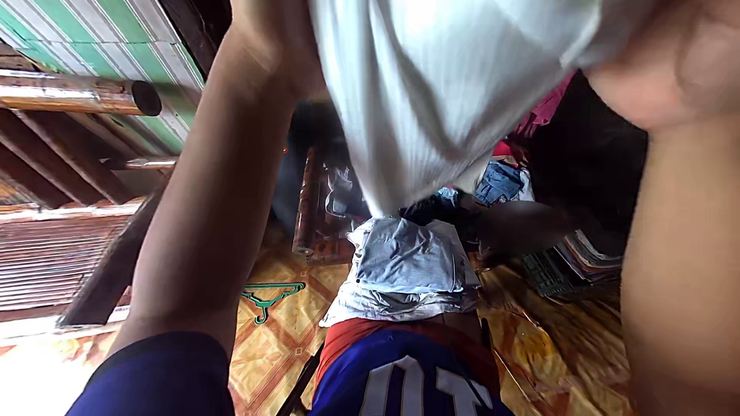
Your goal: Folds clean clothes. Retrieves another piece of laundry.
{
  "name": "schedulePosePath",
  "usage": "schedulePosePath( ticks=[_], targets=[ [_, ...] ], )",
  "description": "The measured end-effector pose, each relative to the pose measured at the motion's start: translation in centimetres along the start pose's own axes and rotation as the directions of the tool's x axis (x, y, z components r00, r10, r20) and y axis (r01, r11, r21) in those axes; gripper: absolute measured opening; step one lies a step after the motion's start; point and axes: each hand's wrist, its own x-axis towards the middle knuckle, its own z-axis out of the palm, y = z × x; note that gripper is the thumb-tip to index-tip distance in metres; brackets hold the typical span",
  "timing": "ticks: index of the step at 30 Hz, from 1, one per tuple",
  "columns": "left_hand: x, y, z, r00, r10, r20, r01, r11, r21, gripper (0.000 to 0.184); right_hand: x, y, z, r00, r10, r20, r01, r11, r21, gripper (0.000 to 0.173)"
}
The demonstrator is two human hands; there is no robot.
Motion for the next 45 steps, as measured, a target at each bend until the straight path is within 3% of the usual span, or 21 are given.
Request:
schedulePosePath(
  ticks=[2, 3, 4, 5, 7, 8, 10, 12, 15, 17, 19, 20, 21, 23, 27, 30, 33, 35, 39, 42, 45],
  targets=[
    [-4.3, -1.7, 2.3, 0.991, 0.118, 0.058, -0.129, 0.963, 0.235, 0.026, -3.8, 3.0, -3.8, 0.879, -0.313, 0.360, 0.353, 0.934, -0.050, 0.028],
    [-7.4, -2.5, 4.6, 0.984, 0.140, 0.110, -0.169, 0.928, 0.332, 0.030, -6.2, 1.8, -3.9, 0.851, -0.209, 0.481, 0.353, 0.907, -0.230, 0.039],
    [-10.3, -2.4, 8.3, 0.987, 0.101, 0.128, -0.145, 0.900, 0.410, 0.033, -9.1, 0.2, -0.9, 0.936, -0.055, 0.348, 0.200, 0.896, -0.396, 0.040],
    [-12.6, -1.2, 13.0, 0.991, -0.051, 0.123, -0.010, 0.893, 0.450, 0.031, -11.8, -0.5, 2.0, 0.958, 0.104, 0.268, -0.011, 0.946, -0.325, 0.036],
    [-14.1, 2.5, 21.8, 0.871, -0.474, 0.128, 0.409, 0.845, 0.344, 0.030, -16.3, 1.0, 4.8, 0.877, 0.265, 0.401, -0.257, 0.964, -0.074, 0.026],
    [-14.7, 2.7, 24.0, 0.804, -0.549, 0.228, 0.495, 0.831, 0.252, 0.039, -18.1, 2.4, 5.6, 0.822, 0.278, 0.496, -0.333, 0.943, 0.023, 0.022],
    [-16.5, 0.6, 25.6, 0.696, -0.530, 0.484, 0.561, 0.822, 0.093, 0.048, -21.2, 4.6, 7.2, 0.731, 0.295, 0.615, -0.459, 0.880, 0.123, 0.018],
    [-17.8, -1.3, 26.1, 0.632, -0.517, 0.578, 0.616, 0.787, 0.031, 0.048, -23.0, 6.0, 8.3, 0.657, 0.321, 0.682, -0.585, 0.788, 0.193, 0.015],
    [-21.0, -3.2, 25.4, 0.737, -0.602, 0.308, 0.672, 0.703, -0.233, 0.030, -23.9, 7.3, 8.0, 0.693, 0.359, 0.625, -0.655, 0.675, 0.339, 0.020],
    [-21.8, -4.4, 25.2, 0.755, -0.656, 0.028, 0.553, 0.612, -0.566, 0.029, -24.5, 7.9, 7.9, 0.788, 0.490, 0.373, -0.616, 0.620, 0.487, 0.029],
    [-21.0, -5.1, 25.7, 0.506, -0.818, -0.274, 0.568, 0.555, -0.607, 0.045, -25.3, 8.5, 8.8, 0.692, 0.720, 0.058, -0.608, 0.537, 0.585, 0.043],
    [-20.9, -5.5, 26.0, 0.365, -0.858, -0.361, 0.659, 0.512, -0.551, 0.050, -25.8, 9.0, 9.0, 0.613, 0.790, 0.011, -0.657, 0.501, 0.563, 0.063],
    [-21.5, -5.9, 26.2, 0.302, -0.867, -0.396, 0.740, 0.475, -0.476, 0.048, -26.5, 9.5, 9.1, 0.560, 0.828, 0.023, -0.728, 0.478, 0.492, 0.082],
    [-23.3, -5.9, 26.7, 0.341, -0.868, -0.361, 0.812, 0.466, -0.351, 0.053, -27.9, 10.1, 9.4, 0.501, 0.864, 0.048, -0.802, 0.443, 0.400, 0.097],
    [-26.2, -5.1, 27.6, 0.549, -0.786, -0.285, 0.769, 0.608, -0.197, 0.111, -28.6, 8.2, 10.7, 0.475, 0.879, -0.038, -0.852, 0.471, 0.227, 0.109],
    [-26.1, -3.7, 27.7, 0.727, -0.629, -0.276, 0.678, 0.722, 0.139, 0.103, -28.1, 6.7, 11.5, 0.515, 0.846, -0.137, -0.857, 0.505, -0.105, 0.111],
    [-25.2, -2.2, 27.3, 0.821, -0.497, -0.281, 0.571, 0.740, 0.356, 0.078, -27.8, 5.5, 11.8, 0.624, 0.769, -0.141, -0.768, 0.569, -0.296, 0.122],
    [-25.0, -1.8, 27.1, 0.825, -0.483, -0.292, 0.565, 0.712, 0.417, 0.071, -28.0, 5.3, 12.0, 0.671, 0.732, -0.114, -0.724, 0.615, -0.313, 0.125],
    [-24.9, -2.2, 28.3, 0.708, -0.648, -0.281, 0.683, 0.528, 0.504, 0.097, -28.8, 5.9, 12.9, 0.706, 0.704, -0.085, -0.643, 0.585, -0.494, 0.122],
    [-25.4, -3.6, 29.7, 0.663, -0.678, -0.319, 0.696, 0.400, 0.596, 0.089, -29.0, 6.3, 13.7, 0.658, 0.747, -0.096, -0.629, 0.474, -0.616, 0.097],
    [-25.6, -3.9, 28.9, 0.762, -0.491, -0.423, 0.624, 0.381, 0.682, 0.057, -28.9, 6.4, 12.8, 0.802, 0.576, -0.159, -0.511, 0.523, -0.683, 0.054]
  ],
)
